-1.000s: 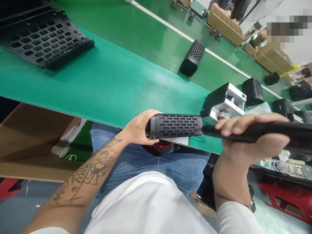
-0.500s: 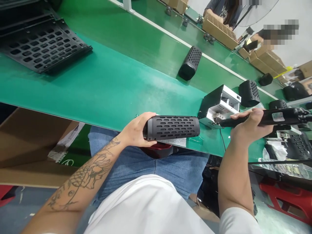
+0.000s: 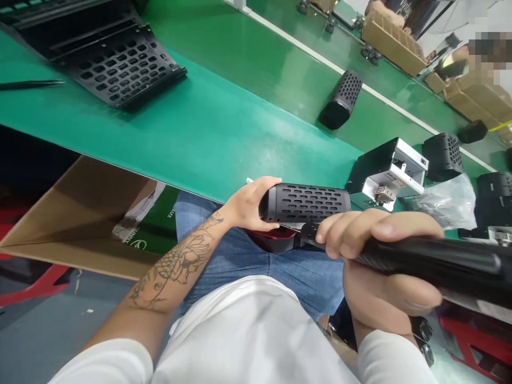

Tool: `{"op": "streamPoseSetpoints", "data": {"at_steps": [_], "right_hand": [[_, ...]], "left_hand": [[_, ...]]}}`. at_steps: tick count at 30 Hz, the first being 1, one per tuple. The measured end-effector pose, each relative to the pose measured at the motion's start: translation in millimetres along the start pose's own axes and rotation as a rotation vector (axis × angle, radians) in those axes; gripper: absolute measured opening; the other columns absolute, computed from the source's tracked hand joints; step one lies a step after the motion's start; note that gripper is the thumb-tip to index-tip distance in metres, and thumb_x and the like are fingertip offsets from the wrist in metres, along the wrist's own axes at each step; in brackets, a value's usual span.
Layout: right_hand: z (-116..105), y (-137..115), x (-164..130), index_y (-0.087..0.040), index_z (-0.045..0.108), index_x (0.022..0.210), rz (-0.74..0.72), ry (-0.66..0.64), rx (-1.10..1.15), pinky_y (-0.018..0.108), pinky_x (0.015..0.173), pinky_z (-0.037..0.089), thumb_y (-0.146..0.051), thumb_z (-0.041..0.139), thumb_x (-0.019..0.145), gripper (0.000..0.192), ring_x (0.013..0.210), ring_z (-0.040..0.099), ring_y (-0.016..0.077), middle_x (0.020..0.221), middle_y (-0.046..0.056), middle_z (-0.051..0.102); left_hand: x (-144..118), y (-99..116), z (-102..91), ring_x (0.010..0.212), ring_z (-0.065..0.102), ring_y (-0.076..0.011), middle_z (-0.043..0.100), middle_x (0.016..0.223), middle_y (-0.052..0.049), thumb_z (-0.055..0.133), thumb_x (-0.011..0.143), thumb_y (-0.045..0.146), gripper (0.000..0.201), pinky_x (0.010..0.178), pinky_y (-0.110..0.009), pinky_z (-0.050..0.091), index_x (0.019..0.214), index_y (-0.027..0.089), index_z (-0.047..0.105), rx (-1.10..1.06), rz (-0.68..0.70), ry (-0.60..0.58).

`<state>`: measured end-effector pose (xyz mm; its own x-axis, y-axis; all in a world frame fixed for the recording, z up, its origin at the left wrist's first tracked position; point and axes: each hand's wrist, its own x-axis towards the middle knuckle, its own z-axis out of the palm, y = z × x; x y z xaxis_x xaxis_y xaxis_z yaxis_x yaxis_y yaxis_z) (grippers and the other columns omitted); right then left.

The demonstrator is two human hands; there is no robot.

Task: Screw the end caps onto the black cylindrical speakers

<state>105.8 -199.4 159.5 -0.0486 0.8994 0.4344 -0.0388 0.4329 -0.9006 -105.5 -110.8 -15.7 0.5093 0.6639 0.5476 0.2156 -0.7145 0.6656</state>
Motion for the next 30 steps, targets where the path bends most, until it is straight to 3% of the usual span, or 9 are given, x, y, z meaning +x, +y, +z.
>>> {"op": "streamPoseSetpoints", "data": {"at_steps": [3,6,13,19,25,30], "right_hand": [[17.8,14.5,12.9,-0.027,0.076,0.108,-0.147,-0.083,0.118,0.039,0.054,0.063,-0.054,0.084,0.091,0.033,0.050,0.065,0.0188,0.067,-0.002,0.068],[20.6,29.2,26.1,-0.026,0.076,0.110,-0.207,-0.197,0.148,0.037,0.053,0.065,-0.051,0.082,0.093,0.031,0.050,0.068,0.0188,0.067,-0.003,0.070],[24.6,45.2,32.9,-0.030,0.071,0.096,-0.175,-0.250,0.099,0.034,0.047,0.061,-0.051,0.085,0.090,0.026,0.041,0.063,0.0170,0.062,-0.005,0.069],[29.9,49.1,27.9,-0.028,0.072,0.102,-0.139,-0.239,0.139,0.034,0.050,0.060,-0.046,0.084,0.090,0.025,0.044,0.061,0.0166,0.063,-0.005,0.066],[26.8,58.5,25.1,-0.033,0.070,0.110,-0.177,-0.275,0.095,0.033,0.049,0.056,-0.056,0.082,0.090,0.033,0.042,0.057,0.0158,0.060,-0.007,0.063],[24.9,57.2,27.6,-0.029,0.073,0.105,-0.127,-0.314,0.187,0.033,0.051,0.059,-0.046,0.083,0.089,0.025,0.044,0.059,0.0151,0.063,-0.006,0.065]], "left_hand": [[0.0,0.9,1.7,0.137,0.067,-0.0387,0.062,0.149,-0.020,0.091,0.073,0.048,0.103,0.115,-0.056,0.058,0.158,0.021,0.039,-0.007,0.009,0.021],[-0.1,1.7,3.6,0.135,0.068,-0.0382,0.064,0.148,-0.019,0.092,0.072,0.048,0.103,0.115,-0.055,0.059,0.157,0.022,0.041,-0.009,0.003,0.037],[-1.4,1.0,5.8,0.134,0.067,-0.0378,0.064,0.148,-0.019,0.092,0.073,0.050,0.102,0.116,-0.055,0.057,0.157,0.022,0.043,-0.012,0.001,0.051],[-1.1,1.7,6.2,0.129,0.068,-0.0369,0.066,0.145,-0.018,0.090,0.073,0.051,0.099,0.112,-0.053,0.057,0.155,0.021,0.044,0.003,-0.014,0.048],[-1.1,2.8,6.9,0.130,0.067,-0.0359,0.065,0.146,-0.017,0.090,0.074,0.053,0.099,0.113,-0.051,0.056,0.155,0.021,0.043,0.005,-0.021,0.047],[-1.9,3.4,6.5,0.133,0.066,-0.0355,0.064,0.148,-0.017,0.090,0.075,0.053,0.099,0.114,-0.050,0.055,0.156,0.022,0.043,0.003,-0.048,0.033]]}}
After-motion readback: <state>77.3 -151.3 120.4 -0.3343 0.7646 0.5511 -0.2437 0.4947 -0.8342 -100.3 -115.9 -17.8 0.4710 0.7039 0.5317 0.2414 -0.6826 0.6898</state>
